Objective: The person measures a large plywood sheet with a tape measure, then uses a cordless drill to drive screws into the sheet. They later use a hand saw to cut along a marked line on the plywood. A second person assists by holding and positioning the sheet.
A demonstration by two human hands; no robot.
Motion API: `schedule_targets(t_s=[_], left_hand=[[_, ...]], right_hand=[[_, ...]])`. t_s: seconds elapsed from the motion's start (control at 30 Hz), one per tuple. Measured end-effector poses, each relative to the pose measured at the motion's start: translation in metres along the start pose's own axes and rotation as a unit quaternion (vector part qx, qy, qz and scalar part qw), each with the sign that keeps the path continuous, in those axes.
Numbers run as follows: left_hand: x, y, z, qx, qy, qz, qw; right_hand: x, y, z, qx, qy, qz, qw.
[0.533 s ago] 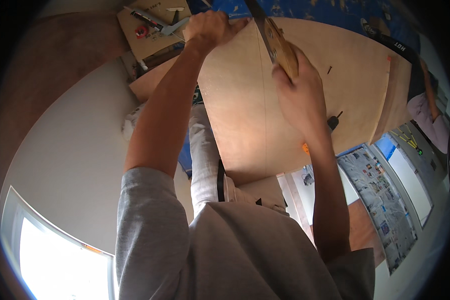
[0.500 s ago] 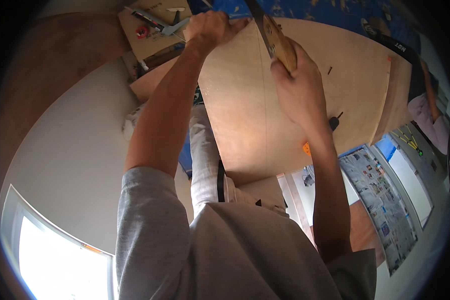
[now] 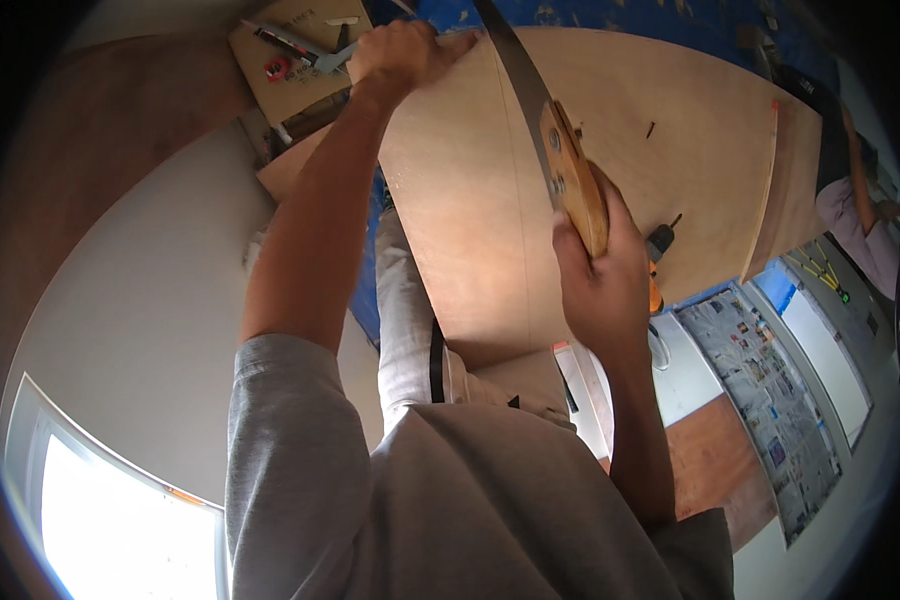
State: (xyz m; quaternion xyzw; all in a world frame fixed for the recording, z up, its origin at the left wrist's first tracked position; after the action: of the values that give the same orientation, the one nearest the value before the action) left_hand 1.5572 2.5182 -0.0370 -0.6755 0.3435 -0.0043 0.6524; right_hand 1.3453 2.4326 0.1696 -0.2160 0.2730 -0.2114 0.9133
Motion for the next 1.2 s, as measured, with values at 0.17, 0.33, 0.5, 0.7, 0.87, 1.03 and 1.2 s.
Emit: schedule_targets(t_s=[0.17,0.33,0.5,0.7,0.87,1.03,1.2], left_hand=[[0.005,0.012,0.001,-0.035,0.026,0.027,0.999],[0.004,0.011,0.000,-0.035,0.026,0.037,0.998],[0.002,0.004,0.002,-0.020,-0.007,0.019,1.000],[0.003,0.008,0.003,-0.015,0.006,0.024,1.000],[0.004,0.010,0.003,-0.028,0.022,0.015,0.999],[0.006,0.007,0.005,-0.001,0.001,-0.038,0.999],[0.005,0.010,0.002,-0.028,0.027,-0.002,0.999]], right_hand=[[0.081,0.030,-0.003,-0.080,-0.080,0.003,0.994],[0.107,0.034,-0.022,-0.026,-0.003,0.018,0.999],[0.018,0.005,0.000,-0.023,0.004,0.008,1.000],[-0.061,-0.016,-0.022,0.002,0.160,0.010,0.987],[0.024,0.010,-0.007,-0.008,0.025,0.007,1.000],[0.129,0.045,-0.022,-0.040,0.015,0.020,0.999],[0.116,0.039,-0.020,0.022,0.009,0.015,1.000]])
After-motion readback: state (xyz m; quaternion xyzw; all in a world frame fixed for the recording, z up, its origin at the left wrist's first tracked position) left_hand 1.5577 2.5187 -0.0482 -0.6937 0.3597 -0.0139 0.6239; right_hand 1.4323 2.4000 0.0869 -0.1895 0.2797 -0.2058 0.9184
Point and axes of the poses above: each hand's wrist, its own x-axis towards the middle knuckle, its own y-axis out of the palm, z = x × y, the point moved 7 cm from there along x, towards the middle knuckle, and after that the axes turned 11 degrees about x, right-handed, at the moved point
